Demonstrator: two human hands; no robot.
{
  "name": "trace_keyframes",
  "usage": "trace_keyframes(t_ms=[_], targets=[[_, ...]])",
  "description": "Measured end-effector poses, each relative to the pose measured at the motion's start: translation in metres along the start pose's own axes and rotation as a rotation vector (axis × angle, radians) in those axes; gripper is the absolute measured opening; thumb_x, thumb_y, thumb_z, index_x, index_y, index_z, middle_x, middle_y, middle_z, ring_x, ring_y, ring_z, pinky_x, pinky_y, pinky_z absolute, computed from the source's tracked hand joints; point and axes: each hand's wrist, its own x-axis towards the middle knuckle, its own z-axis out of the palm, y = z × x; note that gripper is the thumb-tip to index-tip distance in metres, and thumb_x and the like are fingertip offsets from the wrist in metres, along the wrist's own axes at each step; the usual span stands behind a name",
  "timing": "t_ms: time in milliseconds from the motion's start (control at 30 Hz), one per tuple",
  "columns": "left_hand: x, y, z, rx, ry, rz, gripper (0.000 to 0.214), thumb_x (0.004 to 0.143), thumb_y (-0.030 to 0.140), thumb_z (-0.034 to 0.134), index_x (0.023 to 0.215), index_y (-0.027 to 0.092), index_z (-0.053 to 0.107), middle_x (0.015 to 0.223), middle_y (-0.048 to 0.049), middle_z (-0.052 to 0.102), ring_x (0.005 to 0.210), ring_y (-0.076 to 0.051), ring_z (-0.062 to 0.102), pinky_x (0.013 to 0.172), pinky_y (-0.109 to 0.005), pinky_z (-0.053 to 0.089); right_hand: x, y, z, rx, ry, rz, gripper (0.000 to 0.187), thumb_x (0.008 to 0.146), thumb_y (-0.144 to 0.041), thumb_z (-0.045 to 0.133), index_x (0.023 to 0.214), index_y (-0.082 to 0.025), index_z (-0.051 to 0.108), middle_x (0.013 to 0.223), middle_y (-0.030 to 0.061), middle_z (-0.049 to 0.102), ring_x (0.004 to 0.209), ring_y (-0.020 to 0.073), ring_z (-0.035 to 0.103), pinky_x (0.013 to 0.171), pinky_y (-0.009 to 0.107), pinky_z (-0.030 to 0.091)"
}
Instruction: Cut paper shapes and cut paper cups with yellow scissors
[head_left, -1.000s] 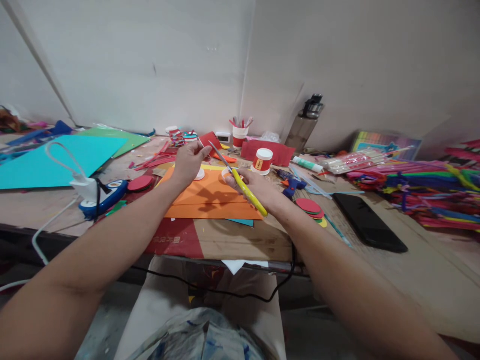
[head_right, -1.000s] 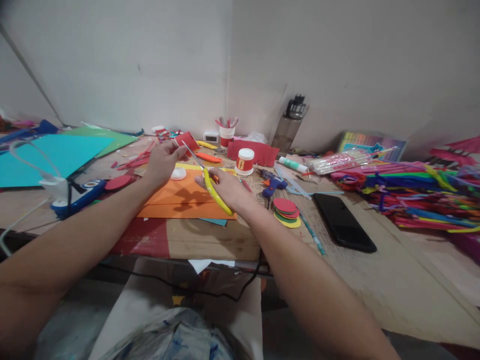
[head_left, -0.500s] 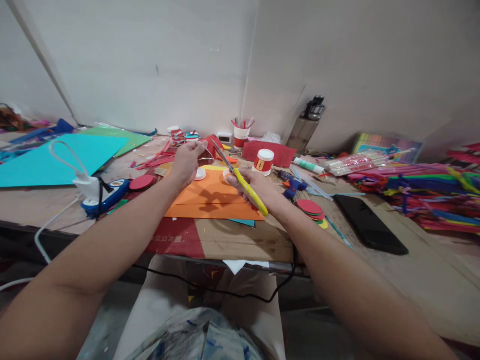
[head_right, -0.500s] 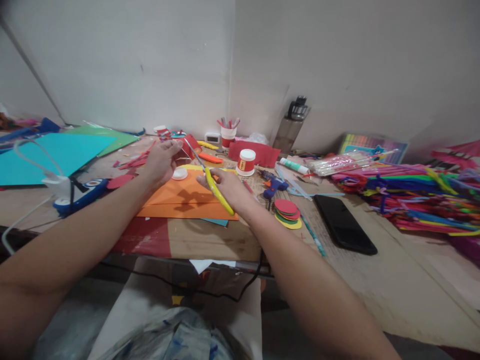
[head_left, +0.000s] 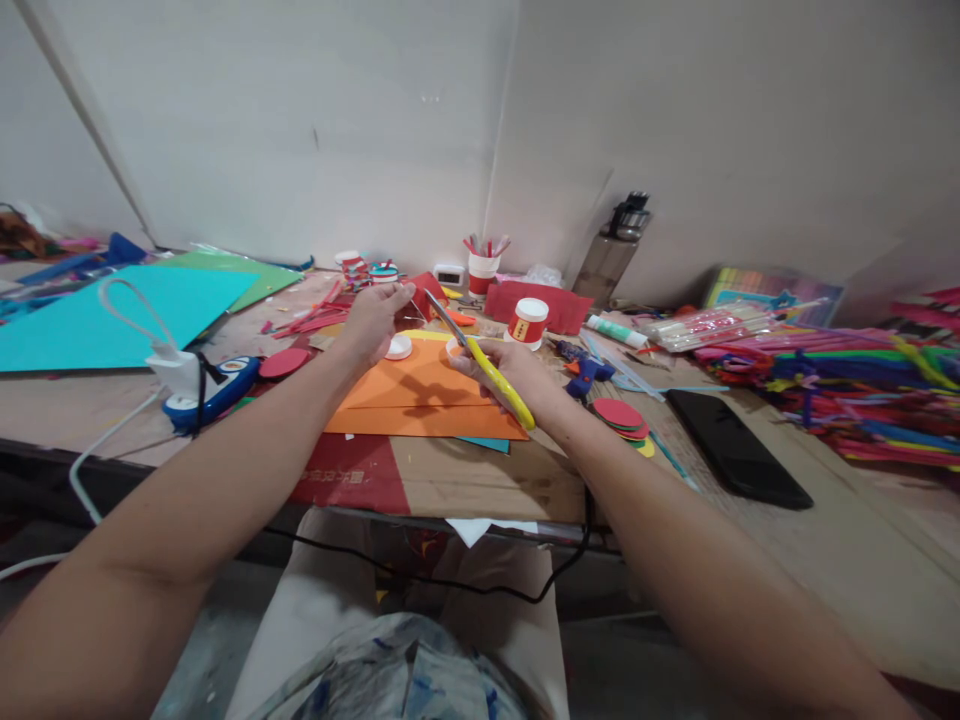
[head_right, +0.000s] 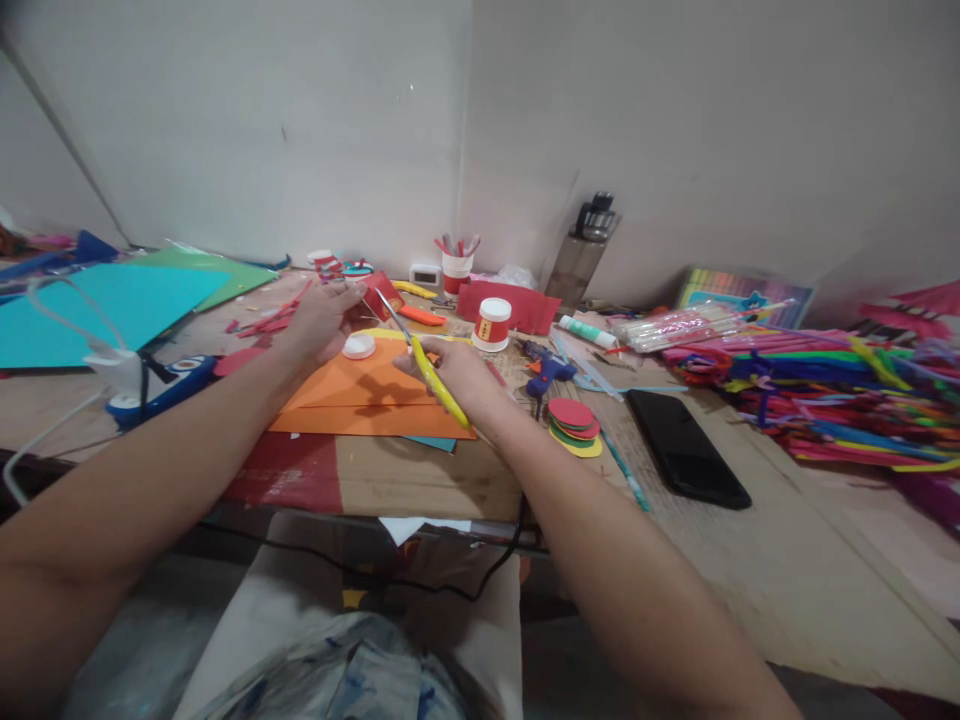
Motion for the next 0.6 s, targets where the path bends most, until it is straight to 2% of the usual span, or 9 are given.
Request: trace_keyframes(t_ms=[300, 600], targets=[[-0.001, 0.001, -0.0008, -0.01, 0.002, -0.022, 0.028, 0.075, 0.036, 0.071, 0.068, 0.014, 0.055, 0.064, -0.0029, 0.064, 0.063, -0.014, 0.065, 0.067, -0.029, 0.053, 0.0005, -0.0003, -0.0001, -0.02, -0.029, 0.007, 0.054, 0.08, -0.063, 0.056, 0.114, -0.022, 0.064, 0.055, -0.0043, 0.048, 0.042, 0.0098, 0.045, 0.042, 0.022, 0.037], [-0.0007, 0.0034, -0.0033, -0.001, -0.017, -0.024, 0.025, 0.075, 0.035, 0.07, 0.069, 0.015, 0.057, 0.067, -0.0039, 0.066, 0.066, -0.014, 0.066, 0.063, -0.026, 0.051, 0.0031, 0.0001, 0.0013, -0.195, 0.054, -0.117, 0.054, 0.081, -0.066, 0.051, 0.095, -0.016, 0.067, 0.063, -0.0007, 0.054, 0.055, 0.0115, 0.047, 0.053, 0.024, 0.036]])
